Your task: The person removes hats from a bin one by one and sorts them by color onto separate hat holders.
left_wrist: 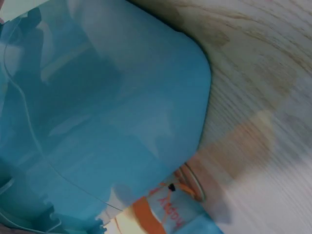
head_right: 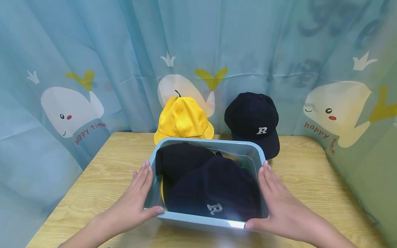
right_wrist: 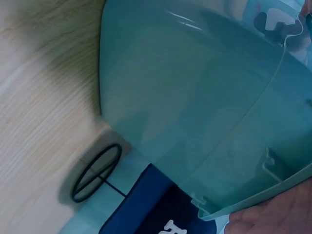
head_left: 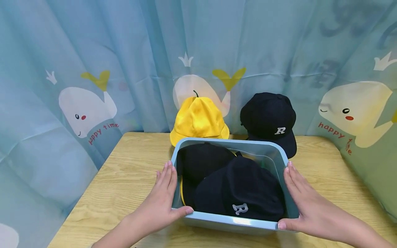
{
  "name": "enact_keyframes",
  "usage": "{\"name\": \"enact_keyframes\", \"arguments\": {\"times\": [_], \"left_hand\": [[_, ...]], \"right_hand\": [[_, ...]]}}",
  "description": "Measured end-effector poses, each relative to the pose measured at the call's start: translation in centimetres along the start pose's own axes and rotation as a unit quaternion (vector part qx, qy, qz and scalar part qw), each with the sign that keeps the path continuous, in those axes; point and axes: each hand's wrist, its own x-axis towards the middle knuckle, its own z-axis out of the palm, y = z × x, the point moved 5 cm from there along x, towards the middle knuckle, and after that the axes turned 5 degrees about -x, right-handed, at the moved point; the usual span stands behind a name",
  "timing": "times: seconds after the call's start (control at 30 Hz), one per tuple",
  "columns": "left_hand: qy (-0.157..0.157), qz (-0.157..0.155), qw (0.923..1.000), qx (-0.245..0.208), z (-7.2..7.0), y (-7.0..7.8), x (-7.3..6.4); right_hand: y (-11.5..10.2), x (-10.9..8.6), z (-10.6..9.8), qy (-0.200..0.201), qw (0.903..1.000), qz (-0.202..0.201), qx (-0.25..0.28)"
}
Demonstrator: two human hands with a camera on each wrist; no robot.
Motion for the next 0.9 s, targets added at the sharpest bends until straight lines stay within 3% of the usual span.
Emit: {"name": "enact_keyframes", "arguments": {"times": [0.27, 0.4, 0.57, 0.77, 0.9], "left_hand": [[0.006, 0.015, 0.9999, 0.004, 0.4, 0.9, 0.4], [-0.004, 0.013, 0.9999, -0.005, 0.8, 1.7, 0.9], [-0.021, 0.028, 0.9992, 0.017, 1.3, 2.4, 1.3], [-0.048, 0.082, 0.9922, 0.081, 0.3, 1.7, 1.2], [-0.053, 0.097, 0.9924, 0.054, 0.1, 1.2, 1.5]], "right_hand": [[0.8, -1.2, 0.0, 0.011, 0.9999, 0.003, 0.008], [1.8, -1.7, -0.2, 0.012, 0.9999, 0.003, 0.005], [2.4, -2.1, -0.8, 0.016, 0.9995, -0.019, -0.02], [2.3, -2.1, -1.2, 0.028, 0.9977, -0.049, -0.037], [2.9, -2.2, -0.9, 0.017, 0.9988, -0.033, -0.033]]}}
